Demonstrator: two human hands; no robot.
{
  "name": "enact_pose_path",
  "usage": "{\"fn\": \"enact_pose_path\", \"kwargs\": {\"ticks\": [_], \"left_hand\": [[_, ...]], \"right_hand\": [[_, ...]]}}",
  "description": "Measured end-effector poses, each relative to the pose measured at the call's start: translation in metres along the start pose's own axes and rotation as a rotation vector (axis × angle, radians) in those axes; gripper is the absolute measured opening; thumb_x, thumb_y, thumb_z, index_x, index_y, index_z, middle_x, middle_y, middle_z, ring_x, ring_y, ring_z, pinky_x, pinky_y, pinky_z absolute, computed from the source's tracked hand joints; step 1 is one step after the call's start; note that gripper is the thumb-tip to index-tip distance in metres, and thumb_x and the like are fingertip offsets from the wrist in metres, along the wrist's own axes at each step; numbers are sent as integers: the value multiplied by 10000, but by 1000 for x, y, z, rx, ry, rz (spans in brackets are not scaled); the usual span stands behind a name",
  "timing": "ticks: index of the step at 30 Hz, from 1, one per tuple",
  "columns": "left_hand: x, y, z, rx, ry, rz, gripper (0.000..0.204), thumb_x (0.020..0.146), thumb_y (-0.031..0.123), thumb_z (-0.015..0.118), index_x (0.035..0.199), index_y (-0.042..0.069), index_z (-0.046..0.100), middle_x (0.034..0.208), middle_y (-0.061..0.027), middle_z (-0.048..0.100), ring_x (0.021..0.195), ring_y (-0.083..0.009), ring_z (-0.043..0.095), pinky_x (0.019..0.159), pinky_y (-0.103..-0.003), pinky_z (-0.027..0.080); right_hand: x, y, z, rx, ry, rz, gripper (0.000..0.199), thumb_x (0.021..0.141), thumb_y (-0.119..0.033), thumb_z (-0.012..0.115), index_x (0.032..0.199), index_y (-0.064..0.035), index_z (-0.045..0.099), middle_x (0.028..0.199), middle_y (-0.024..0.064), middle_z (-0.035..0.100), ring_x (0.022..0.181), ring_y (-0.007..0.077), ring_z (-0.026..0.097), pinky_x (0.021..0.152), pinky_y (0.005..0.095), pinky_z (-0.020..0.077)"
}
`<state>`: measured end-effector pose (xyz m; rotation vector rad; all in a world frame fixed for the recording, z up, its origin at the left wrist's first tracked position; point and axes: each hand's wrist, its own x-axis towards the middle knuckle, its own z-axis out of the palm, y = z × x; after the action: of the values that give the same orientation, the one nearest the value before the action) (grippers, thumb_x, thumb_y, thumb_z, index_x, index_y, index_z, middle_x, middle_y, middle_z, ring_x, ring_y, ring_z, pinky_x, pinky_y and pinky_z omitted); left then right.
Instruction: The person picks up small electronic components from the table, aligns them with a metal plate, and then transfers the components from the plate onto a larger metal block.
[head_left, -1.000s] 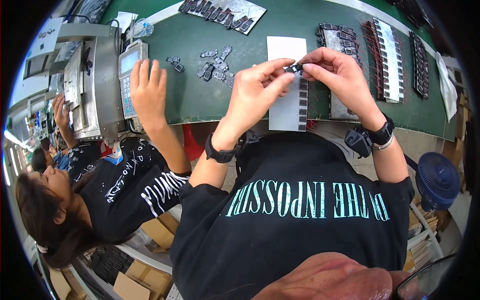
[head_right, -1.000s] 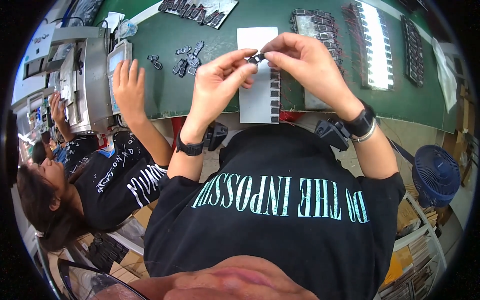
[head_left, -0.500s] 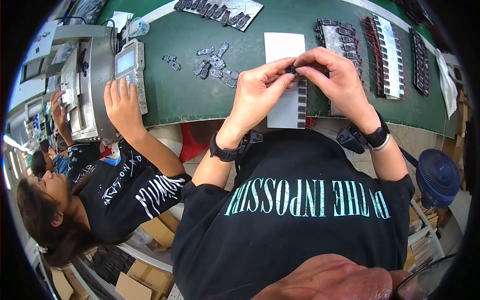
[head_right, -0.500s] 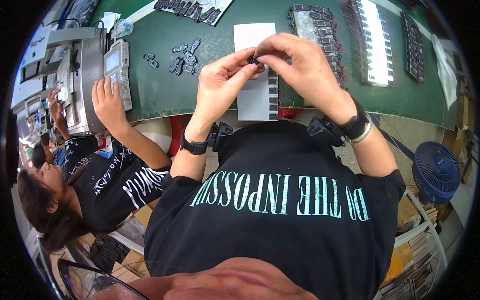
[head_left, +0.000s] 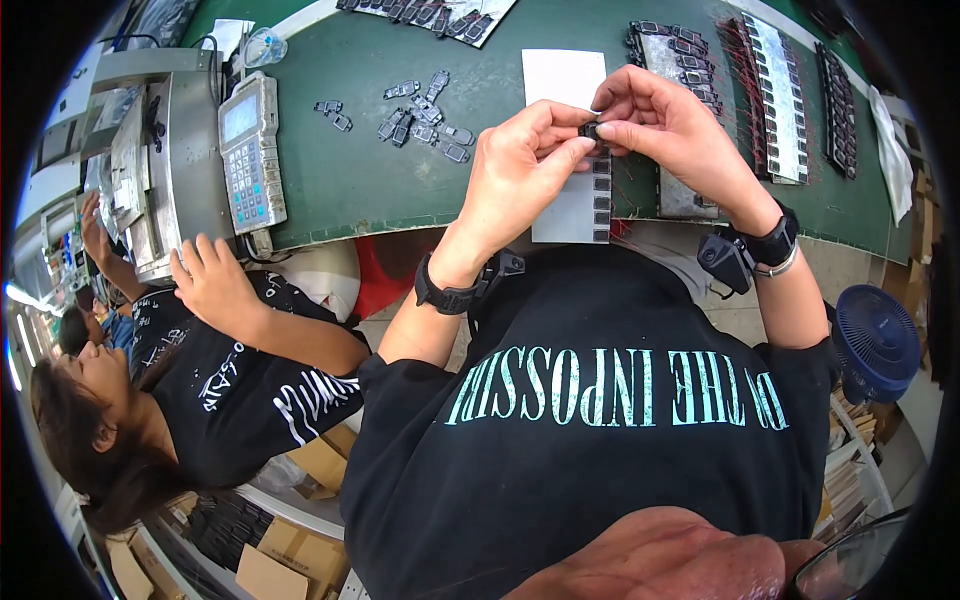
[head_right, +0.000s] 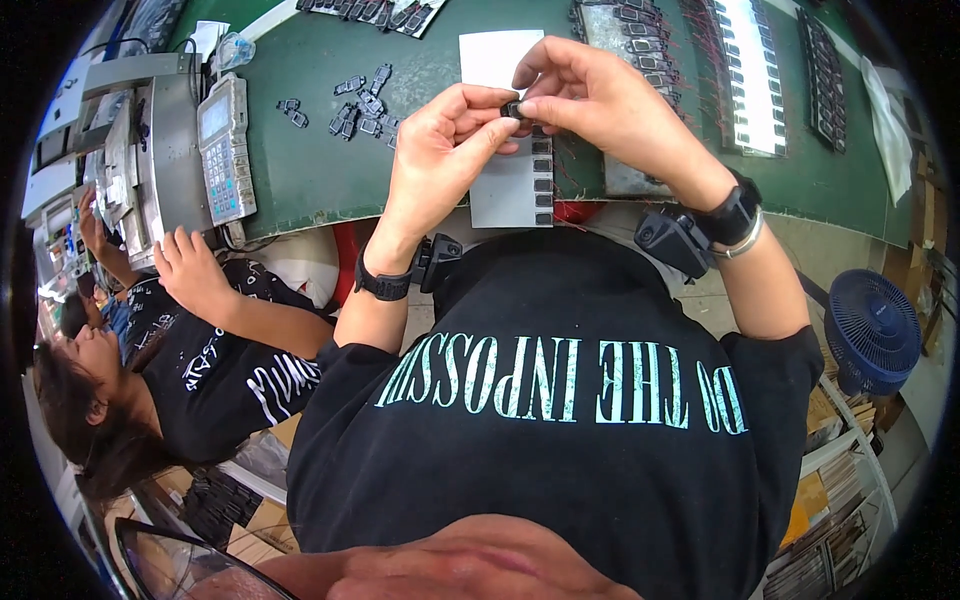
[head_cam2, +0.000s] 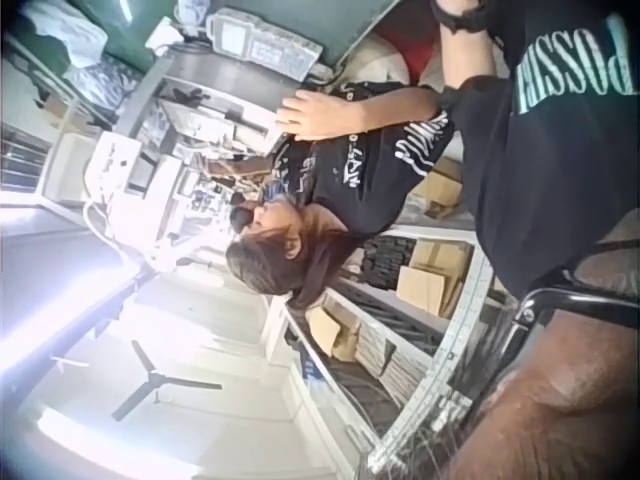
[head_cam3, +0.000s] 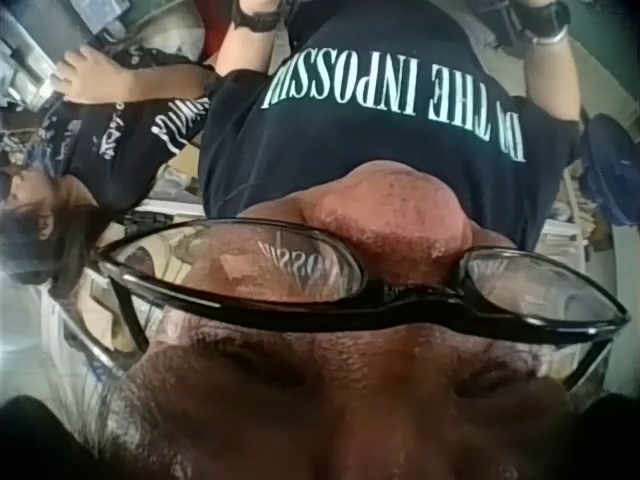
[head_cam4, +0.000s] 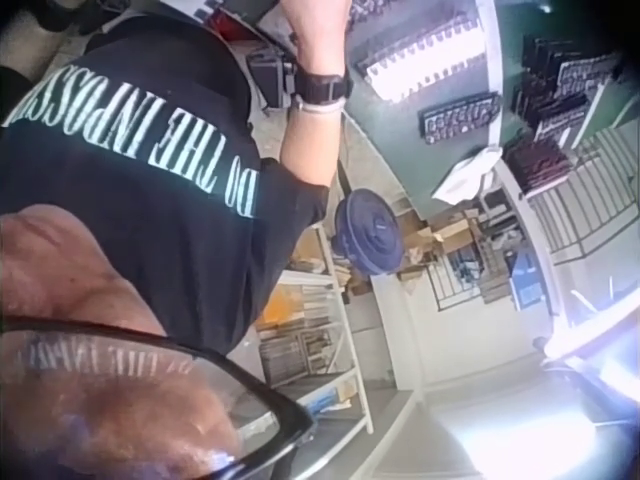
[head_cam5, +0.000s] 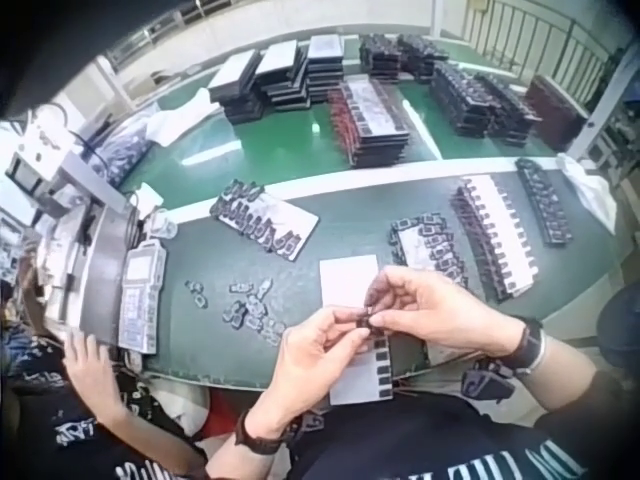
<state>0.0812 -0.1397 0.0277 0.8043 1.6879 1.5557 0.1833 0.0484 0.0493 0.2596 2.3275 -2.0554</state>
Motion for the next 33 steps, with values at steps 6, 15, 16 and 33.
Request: {"fn": "enact_pose_path", "kwargs": {"ticks": [6, 15, 16, 33], "left_hand": [[2, 9, 0, 57, -52, -22, 240, 979, 8, 629, 1211, -56, 624, 1042, -124, 744, 952, -160, 730, 830, -273, 614], [4, 16, 5, -212, -4, -140, 219, 958, 3, 589, 1140, -109, 635, 970, -156, 746, 909, -172, 744, 798, -280, 619], [5, 17, 5, -223, -11, -146, 222, 956, 8, 592, 1139, -111, 635, 965, -156, 746, 904, -171, 744, 793, -278, 619], [4, 16, 14, -181, 0, -103, 232, 999, 40, 594, 1184, -97, 625, 1009, -161, 737, 930, -197, 744, 817, -284, 623]], "right_hand": [[-1, -2, -4, -195, -31, -2, 168, 984, -17, 595, 1147, 20, 572, 972, 26, 628, 904, 68, 624, 829, 222, 533], [-11, -5, -6, -227, -12, -63, 180, 984, -21, 609, 1159, 14, 585, 1009, 23, 641, 898, 74, 628, 835, 232, 536], [-13, -6, -7, -249, -11, -63, 186, 984, -23, 613, 1165, 12, 587, 1012, 23, 644, 903, 74, 631, 836, 233, 538], [-17, 4, -2, 27, 81, -59, 157, 971, -71, 662, 1095, 18, 626, 974, 35, 677, 920, 82, 661, 848, 244, 562]]}}
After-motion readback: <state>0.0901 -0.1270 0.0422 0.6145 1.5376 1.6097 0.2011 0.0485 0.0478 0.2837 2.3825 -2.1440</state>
